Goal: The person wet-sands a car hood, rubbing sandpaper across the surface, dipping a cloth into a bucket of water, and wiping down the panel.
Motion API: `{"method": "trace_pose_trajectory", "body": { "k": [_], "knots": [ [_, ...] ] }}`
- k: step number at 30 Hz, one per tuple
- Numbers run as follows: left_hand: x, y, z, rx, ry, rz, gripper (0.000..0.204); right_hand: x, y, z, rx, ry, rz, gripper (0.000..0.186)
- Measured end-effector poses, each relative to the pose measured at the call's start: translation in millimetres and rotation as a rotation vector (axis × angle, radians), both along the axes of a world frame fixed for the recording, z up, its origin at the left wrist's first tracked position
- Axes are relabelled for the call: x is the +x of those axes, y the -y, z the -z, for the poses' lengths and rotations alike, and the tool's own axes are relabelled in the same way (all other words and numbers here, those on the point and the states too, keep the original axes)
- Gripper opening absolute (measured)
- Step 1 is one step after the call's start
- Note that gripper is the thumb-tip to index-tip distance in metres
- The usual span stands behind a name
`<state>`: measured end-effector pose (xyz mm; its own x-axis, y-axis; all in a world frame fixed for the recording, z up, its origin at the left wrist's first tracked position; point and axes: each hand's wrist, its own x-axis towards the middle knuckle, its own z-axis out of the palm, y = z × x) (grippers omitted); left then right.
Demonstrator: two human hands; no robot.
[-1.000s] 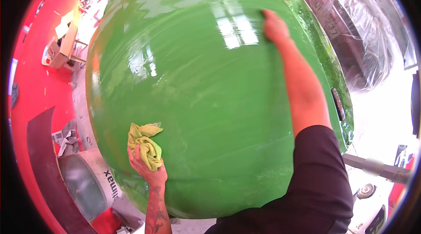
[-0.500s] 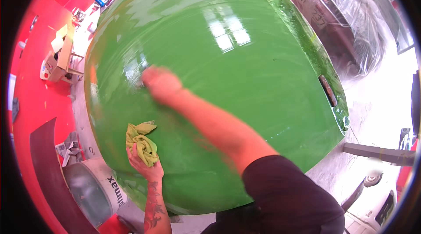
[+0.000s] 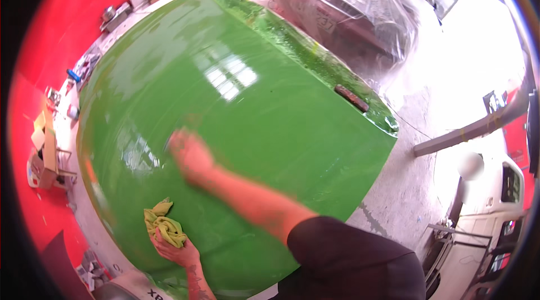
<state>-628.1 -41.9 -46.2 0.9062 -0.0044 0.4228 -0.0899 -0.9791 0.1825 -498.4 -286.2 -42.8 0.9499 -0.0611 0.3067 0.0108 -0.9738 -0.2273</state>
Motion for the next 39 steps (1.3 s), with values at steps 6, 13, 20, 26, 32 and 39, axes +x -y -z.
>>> {"method": "trace_pose_trajectory", "body": {
  "k": [6,13,20,26,32,39],
  "knots": [
    [8,-19,6,-0.006,0.053,0.040,0.078,-59,-37,3,0.361,0.058,-0.179,0.044],
    [2,2,4,0.049,0.000,0.012,0.081,-145,243,9,0.111,0.021,0.685,0.049],
    [19,-23,36,0.140,0.055,-0.061,0.082,-161,-69,19,0.113,-0.016,0.057,0.063],
    [17,-16,20,0.120,0.078,-0.017,0.080,-218,55,-15,0.155,-0.137,0.195,0.078],
    [20,-15,32,0.156,0.073,-0.045,0.078,-237,179,0,0.271,-0.109,0.752,0.078],
    [17,-13,21,0.083,0.058,-0.023,0.082,-251,-56,7,0.362,-0.093,-0.073,0.084]
  ]
}}
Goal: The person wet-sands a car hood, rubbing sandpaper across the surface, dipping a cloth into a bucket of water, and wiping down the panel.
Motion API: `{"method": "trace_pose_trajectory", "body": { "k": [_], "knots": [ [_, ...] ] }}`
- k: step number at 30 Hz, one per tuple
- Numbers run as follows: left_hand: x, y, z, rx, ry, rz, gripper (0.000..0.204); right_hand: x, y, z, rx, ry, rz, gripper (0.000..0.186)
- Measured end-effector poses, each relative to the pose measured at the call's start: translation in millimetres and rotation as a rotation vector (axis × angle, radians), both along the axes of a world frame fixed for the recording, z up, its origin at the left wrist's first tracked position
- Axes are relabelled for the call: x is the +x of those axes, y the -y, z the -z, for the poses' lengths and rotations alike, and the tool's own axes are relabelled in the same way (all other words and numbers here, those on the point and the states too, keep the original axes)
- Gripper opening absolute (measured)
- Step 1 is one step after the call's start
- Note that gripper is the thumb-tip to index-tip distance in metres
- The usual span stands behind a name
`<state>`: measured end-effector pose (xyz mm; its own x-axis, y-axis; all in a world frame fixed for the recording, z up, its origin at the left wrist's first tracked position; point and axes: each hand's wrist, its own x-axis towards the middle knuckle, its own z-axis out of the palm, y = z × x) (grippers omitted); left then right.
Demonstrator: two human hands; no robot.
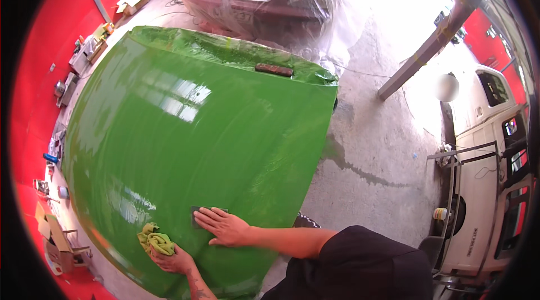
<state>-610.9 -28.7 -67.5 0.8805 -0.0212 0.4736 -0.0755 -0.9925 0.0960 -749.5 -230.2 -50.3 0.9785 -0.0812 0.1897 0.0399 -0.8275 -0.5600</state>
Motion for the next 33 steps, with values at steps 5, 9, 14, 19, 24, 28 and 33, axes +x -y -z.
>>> {"method": "trace_pose_trajectory", "body": {
  "k": [5,9,14,19,24,28,33],
  "knots": [
    [1,-4,0,-0.012,0.030,0.031,0.083,-13,148,-28,-0.103,-0.163,0.445,0.074],
    [1,0,9,0.061,0.019,-0.011,0.079,-25,254,-9,-0.102,-0.170,0.875,0.066],
    [0,-6,6,0.031,0.014,-0.037,0.082,-41,138,5,-0.227,-0.180,0.357,0.060],
    [2,-3,4,0.040,0.005,-0.042,0.082,-61,169,-7,-0.096,-0.099,0.219,0.057],
    [-3,11,3,0.010,0.005,-0.014,0.080,-69,285,9,-0.245,-0.173,0.766,0.055],
    [3,-3,4,0.009,-0.004,-0.007,0.080,-20,150,20,-0.261,-0.115,0.544,0.061],
    [5,-9,5,0.009,-0.006,-0.018,0.080,-20,57,10,0.025,0.122,0.113,0.056]
  ]
}}
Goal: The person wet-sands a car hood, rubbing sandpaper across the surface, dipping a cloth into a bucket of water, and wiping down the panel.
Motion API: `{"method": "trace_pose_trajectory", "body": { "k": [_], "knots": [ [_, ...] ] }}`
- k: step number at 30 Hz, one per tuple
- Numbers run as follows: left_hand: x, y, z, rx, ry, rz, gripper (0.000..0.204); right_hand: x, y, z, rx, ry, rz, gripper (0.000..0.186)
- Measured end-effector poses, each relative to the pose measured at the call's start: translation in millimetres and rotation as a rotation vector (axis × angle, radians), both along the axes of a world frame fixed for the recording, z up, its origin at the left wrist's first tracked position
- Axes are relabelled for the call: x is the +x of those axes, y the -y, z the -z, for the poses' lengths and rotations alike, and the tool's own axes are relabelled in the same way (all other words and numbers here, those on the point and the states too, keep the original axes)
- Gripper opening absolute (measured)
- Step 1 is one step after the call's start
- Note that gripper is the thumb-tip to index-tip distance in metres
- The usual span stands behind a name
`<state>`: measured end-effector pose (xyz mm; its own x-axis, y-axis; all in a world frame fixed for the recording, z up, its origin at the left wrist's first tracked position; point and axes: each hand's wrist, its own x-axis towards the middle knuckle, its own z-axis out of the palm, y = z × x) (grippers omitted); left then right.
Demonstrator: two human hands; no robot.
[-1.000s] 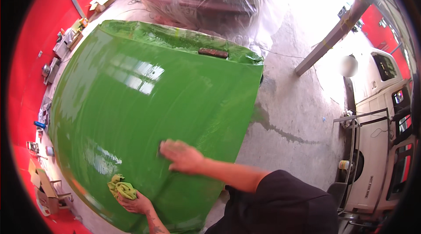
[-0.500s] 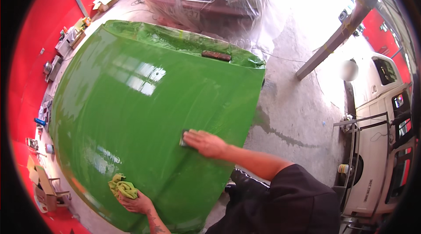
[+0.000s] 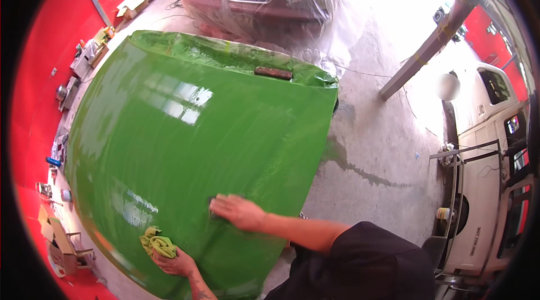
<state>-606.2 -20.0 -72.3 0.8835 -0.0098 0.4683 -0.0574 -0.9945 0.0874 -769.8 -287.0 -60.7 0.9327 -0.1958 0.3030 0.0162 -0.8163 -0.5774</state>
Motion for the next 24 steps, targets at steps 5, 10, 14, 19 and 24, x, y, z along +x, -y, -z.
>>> {"method": "trace_pose_trajectory", "body": {
  "k": [5,10,14,19,24],
  "knots": [
    [-5,12,5,0.010,0.013,0.023,0.079,-36,237,13,-0.259,-0.074,0.582,0.050],
    [-4,9,5,0.024,0.011,-0.005,0.080,-20,252,8,-0.065,-0.076,0.818,0.053],
    [-2,-1,0,-0.003,0.023,0.033,0.081,9,91,0,-0.028,-0.053,0.369,0.054],
    [1,-8,10,0.003,0.005,-0.006,0.080,-11,175,-10,-0.016,-0.066,0.421,0.049],
    [4,-1,20,0.020,0.111,0.080,0.079,-32,300,3,-0.075,-0.043,0.837,0.045]
  ]
}}
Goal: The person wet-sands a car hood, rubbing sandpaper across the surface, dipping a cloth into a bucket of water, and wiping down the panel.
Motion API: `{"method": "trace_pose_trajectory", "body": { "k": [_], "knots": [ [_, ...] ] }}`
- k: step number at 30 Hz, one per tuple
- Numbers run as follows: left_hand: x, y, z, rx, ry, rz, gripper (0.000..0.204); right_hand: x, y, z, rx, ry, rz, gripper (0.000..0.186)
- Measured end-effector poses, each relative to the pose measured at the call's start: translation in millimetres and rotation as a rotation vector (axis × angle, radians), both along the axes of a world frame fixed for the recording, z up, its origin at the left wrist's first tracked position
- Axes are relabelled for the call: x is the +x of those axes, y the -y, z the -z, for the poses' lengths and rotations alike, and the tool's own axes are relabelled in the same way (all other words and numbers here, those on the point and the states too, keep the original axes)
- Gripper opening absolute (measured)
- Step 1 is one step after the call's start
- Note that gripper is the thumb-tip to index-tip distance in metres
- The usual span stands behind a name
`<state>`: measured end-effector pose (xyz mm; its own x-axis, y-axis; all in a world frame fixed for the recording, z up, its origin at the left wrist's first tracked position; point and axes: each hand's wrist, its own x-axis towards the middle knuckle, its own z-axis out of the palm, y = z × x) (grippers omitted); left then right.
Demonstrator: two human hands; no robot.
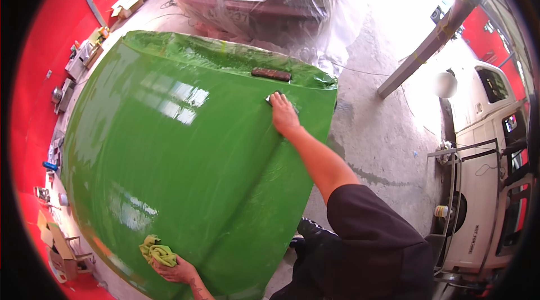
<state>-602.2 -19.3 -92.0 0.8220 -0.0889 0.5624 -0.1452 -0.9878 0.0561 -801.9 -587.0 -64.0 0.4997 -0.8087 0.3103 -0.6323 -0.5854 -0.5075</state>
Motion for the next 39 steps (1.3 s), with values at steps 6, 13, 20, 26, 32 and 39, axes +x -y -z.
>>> {"method": "trace_pose_trajectory", "body": {
  "k": [6,13,20,26,32,39],
  "knots": [
    [-6,-13,-27,0.065,0.003,0.038,0.073,63,-227,9,0.046,-0.003,-0.704,0.057],
    [-12,27,-33,-0.125,-0.065,0.046,0.082,19,5,4,-0.285,-0.022,-0.336,0.036],
    [-21,11,-47,-0.087,-0.143,-0.031,0.088,136,-145,-17,-0.073,-0.204,-0.450,0.049],
    [-22,14,-48,-0.127,-0.176,-0.018,0.084,178,-223,-29,0.037,0.025,-1.052,0.045],
    [-25,34,-57,-0.141,-0.175,-0.005,0.080,148,49,-15,-0.073,-0.096,-0.331,0.041],
    [-27,26,-54,-0.086,-0.157,-0.021,0.077,250,-141,-18,-0.265,-0.268,-0.701,0.046]
  ]
}}
